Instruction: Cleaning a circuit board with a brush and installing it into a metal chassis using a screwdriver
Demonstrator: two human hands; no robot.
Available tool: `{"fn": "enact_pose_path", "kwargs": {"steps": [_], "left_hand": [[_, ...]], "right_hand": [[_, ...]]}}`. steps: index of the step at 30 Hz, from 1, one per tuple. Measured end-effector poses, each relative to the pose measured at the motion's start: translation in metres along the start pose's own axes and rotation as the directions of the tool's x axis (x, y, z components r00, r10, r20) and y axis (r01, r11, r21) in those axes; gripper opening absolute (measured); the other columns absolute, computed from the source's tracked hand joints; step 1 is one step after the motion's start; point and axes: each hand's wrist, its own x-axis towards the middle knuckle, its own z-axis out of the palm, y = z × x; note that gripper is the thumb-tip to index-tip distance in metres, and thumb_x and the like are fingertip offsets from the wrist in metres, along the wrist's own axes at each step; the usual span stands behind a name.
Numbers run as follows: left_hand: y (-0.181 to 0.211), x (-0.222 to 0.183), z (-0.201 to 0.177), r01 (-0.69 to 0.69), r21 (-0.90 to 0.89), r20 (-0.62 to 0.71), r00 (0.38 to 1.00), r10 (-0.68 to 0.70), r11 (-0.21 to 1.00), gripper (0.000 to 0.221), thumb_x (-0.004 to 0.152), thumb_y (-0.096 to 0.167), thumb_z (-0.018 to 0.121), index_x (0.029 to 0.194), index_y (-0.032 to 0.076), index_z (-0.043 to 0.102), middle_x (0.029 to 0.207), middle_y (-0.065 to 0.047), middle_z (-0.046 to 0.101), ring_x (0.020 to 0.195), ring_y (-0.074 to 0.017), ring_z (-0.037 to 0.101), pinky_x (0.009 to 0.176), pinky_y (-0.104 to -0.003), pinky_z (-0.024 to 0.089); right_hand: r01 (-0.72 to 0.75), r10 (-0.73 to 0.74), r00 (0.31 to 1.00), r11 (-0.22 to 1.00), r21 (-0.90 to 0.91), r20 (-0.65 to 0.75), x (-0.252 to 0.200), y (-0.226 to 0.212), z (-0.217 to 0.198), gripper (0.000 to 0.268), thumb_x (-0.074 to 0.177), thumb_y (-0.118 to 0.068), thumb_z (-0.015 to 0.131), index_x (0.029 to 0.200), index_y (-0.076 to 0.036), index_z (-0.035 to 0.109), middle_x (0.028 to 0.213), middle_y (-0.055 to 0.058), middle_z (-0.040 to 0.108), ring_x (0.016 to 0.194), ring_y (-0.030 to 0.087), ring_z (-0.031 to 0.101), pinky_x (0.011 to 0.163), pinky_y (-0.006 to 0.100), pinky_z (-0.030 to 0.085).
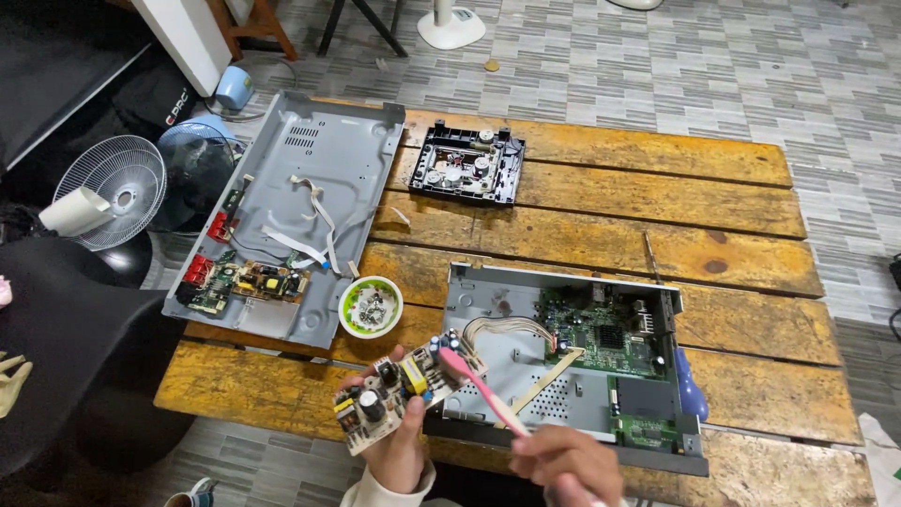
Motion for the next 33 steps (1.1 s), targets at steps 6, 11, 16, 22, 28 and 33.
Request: {"fn": "enact_pose_path", "kwargs": {"steps": [6,11,16,22,28,33], "left_hand": [[-0.001,-0.005,0.014,0.048,-0.17,0.001,0.999,-0.049,0.984,0.056,0.079,0.003,0.077,0.121,0.018,0.043,0.135,-0.023,0.051,0.133,-0.0362,0.051,0.108,-0.059,0.044],[0.014,0.001,0.015,0.1,-0.212,0.011,0.995,-0.1,0.972,0.055,0.079,-0.002,0.076,0.121,0.02,0.048,0.136,-0.023,0.053,0.132,-0.0372,0.052,0.106,-0.064,0.045],[0.01,-0.005,0.016,0.131,-0.187,0.059,0.991,-0.122,0.974,0.053,0.081,-0.001,0.074,0.119,0.019,0.043,0.14,-0.029,0.049,0.133,-0.0382,0.05,0.111,-0.057,0.042],[0.008,0.002,0.007,0.121,-0.237,0.048,0.992,-0.113,0.964,0.056,0.078,-0.006,0.076,0.121,0.018,0.051,0.136,-0.017,0.05,0.136,-0.0381,0.047,0.105,-0.067,0.047],[0.01,-0.004,0.021,0.116,-0.144,0.099,0.99,-0.102,0.983,0.056,0.08,0.0,0.076,0.118,0.023,0.041,0.138,-0.03,0.052,0.13,-0.0377,0.051,0.11,-0.056,0.041],[0.01,0.006,0.01,0.199,-0.139,-0.02,0.979,-0.204,0.97,0.054,0.077,0.002,0.075,0.118,0.024,0.047,0.141,-0.028,0.053,0.137,-0.0374,0.05,0.108,-0.065,0.043]], "right_hand": [[-0.178,0.18,0.984,0.982,0.067,-0.015,0.006,-0.011,0.008,0.029,0.091,-0.012,0.045,0.067,-0.005,0.06,0.09,0.011,0.075,0.062,0.017,0.074,0.052,0.026,0.064],[-0.204,0.213,0.975,0.972,0.113,-0.071,0.019,-0.025,-0.003,0.03,0.088,-0.017,0.049,0.063,-0.006,0.061,0.08,0.015,0.074,0.058,0.02,0.071,0.053,0.028,0.065],[-0.091,0.094,0.994,0.994,-0.065,0.048,0.009,-0.013,0.0,0.039,0.097,-0.031,0.046,0.07,-0.01,0.064,0.086,0.006,0.076,0.066,0.013,0.072,0.064,0.027,0.063],[-0.068,0.069,0.997,0.997,-0.019,0.039,0.004,-0.001,-0.015,0.042,0.095,-0.031,0.046,0.06,-0.011,0.06,0.085,0.008,0.077,0.068,0.017,0.065,0.066,0.033,0.053],[-0.112,0.103,0.992,0.982,0.15,0.069,0.016,-0.003,0.004,0.043,0.1,-0.029,0.049,0.067,-0.004,0.061,0.092,0.019,0.067,0.056,0.021,0.058,0.055,0.03,0.052],[-0.122,0.126,0.992,0.966,0.227,-0.004,0.023,-0.015,-0.01,0.045,0.098,-0.028,0.05,0.06,-0.006,0.058,0.081,0.018,0.071,0.052,0.018,0.052,0.049,0.027,0.043]]}}
